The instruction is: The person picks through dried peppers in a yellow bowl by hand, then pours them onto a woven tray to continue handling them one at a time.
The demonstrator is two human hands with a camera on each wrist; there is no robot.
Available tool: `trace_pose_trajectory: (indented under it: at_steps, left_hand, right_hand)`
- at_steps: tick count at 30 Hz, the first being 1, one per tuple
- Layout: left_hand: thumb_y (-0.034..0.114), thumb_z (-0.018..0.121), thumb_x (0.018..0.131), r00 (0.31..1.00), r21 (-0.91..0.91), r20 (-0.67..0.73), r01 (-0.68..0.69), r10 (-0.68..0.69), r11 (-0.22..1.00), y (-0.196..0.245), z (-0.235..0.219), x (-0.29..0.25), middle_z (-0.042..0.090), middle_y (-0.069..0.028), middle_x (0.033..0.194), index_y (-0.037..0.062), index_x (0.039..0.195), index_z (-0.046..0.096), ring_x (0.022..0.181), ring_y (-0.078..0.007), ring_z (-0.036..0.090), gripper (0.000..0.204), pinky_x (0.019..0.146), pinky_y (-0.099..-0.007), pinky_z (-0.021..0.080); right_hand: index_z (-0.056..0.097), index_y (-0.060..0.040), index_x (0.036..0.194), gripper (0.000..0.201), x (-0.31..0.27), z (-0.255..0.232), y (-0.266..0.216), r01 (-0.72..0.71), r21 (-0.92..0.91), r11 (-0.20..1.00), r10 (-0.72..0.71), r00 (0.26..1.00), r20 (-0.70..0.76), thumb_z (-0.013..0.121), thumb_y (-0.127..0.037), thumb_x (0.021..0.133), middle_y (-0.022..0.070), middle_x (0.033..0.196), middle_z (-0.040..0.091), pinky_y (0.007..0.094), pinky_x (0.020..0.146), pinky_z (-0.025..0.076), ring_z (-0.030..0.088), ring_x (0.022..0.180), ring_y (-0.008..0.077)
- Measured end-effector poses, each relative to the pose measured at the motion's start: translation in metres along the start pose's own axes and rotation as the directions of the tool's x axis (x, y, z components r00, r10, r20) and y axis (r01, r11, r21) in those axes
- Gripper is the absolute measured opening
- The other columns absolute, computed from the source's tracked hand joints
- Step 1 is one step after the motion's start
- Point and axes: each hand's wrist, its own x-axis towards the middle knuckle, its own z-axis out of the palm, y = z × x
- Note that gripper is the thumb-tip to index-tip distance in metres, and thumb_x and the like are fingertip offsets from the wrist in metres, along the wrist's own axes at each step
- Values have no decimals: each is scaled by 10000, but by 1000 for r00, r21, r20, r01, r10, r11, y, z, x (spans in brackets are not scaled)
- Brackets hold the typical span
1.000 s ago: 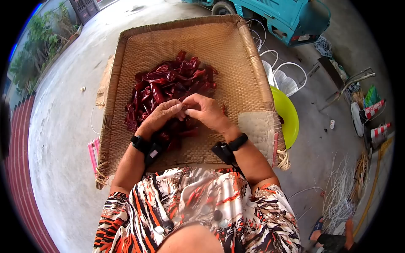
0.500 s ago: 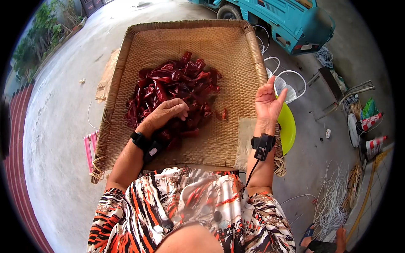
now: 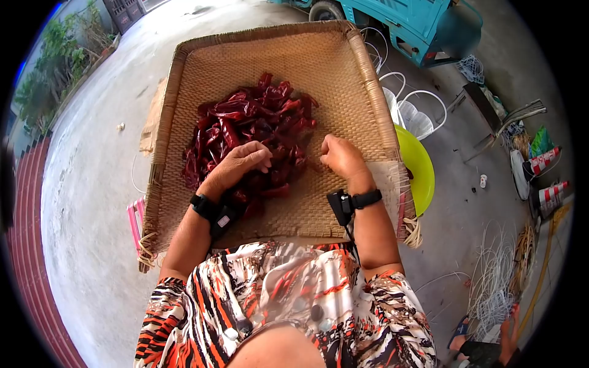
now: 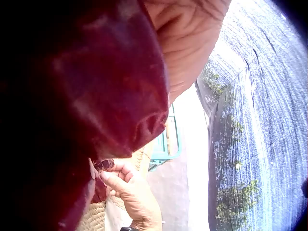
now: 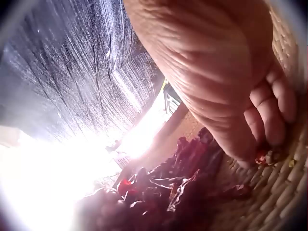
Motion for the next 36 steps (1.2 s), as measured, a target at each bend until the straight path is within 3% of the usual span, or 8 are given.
trace_pose_trajectory:
  at_steps: [8,11,16,19,22,25,32,36]
  left_hand:
    - [250,565,993,1000,31,-1,10,-10,999,4,1,0,629,-22,918,26,1044,595,836,-103,612,231,801,-241,490]
    - [241,564,993,1000,40,7,1,-1,999,2,0,1,629,-21,918,26,1048,595,838,-101,610,224,801,-240,489]
    - [226,564,992,1000,38,13,-7,7,999,2,-1,1,627,-20,917,25,1056,595,836,-97,603,213,800,-238,485]
    - [227,570,989,1000,30,19,-14,14,999,2,-1,1,626,-21,920,24,1060,593,838,-95,600,216,798,-237,483]
    - [229,582,983,1000,41,19,-6,6,999,2,0,1,625,-26,925,20,1062,591,846,-96,600,224,796,-241,485]
    - [284,643,942,1000,79,16,-6,4,997,7,4,0,625,-42,938,6,1090,589,859,-111,603,319,798,-258,493]
    - [366,693,894,998,142,53,-33,26,989,18,9,-5,631,-38,947,3,1090,605,868,-120,592,422,818,-271,480]
    - [299,634,948,997,145,50,-59,52,988,12,6,-3,636,-14,900,31,984,626,850,-102,595,271,808,-255,476]
  right_hand:
    - [601,-12,928,154,7,5,-20,239,324,915,-196,968,-159,663,-127,847,69,793,639,312,659,495,616,744,142]
    - [597,-15,968,232,12,20,-30,201,386,900,-142,974,-176,671,-197,845,116,867,677,354,731,514,660,773,233]
    - [574,-8,1200,444,17,33,-42,161,339,927,-151,987,-58,704,-231,839,148,993,680,381,810,519,657,936,284]
    - [568,2,1188,418,21,45,-32,437,80,896,-411,884,-222,705,-206,852,118,985,683,347,767,529,667,879,238]
    - [598,-24,1101,275,11,32,-43,158,639,752,-200,980,-8,687,-163,882,59,949,675,272,682,520,655,800,148]
    - [612,-72,989,112,3,20,-51,55,884,465,-174,984,31,665,-128,907,1,900,648,201,616,479,606,737,59]
    - [621,-88,958,96,1,28,-60,123,914,387,-292,956,-5,683,-134,902,-48,835,607,192,619,446,516,707,28]
    - [623,-82,969,110,-5,32,-72,95,853,513,-321,943,88,670,-166,916,-54,834,588,186,625,431,488,699,26]
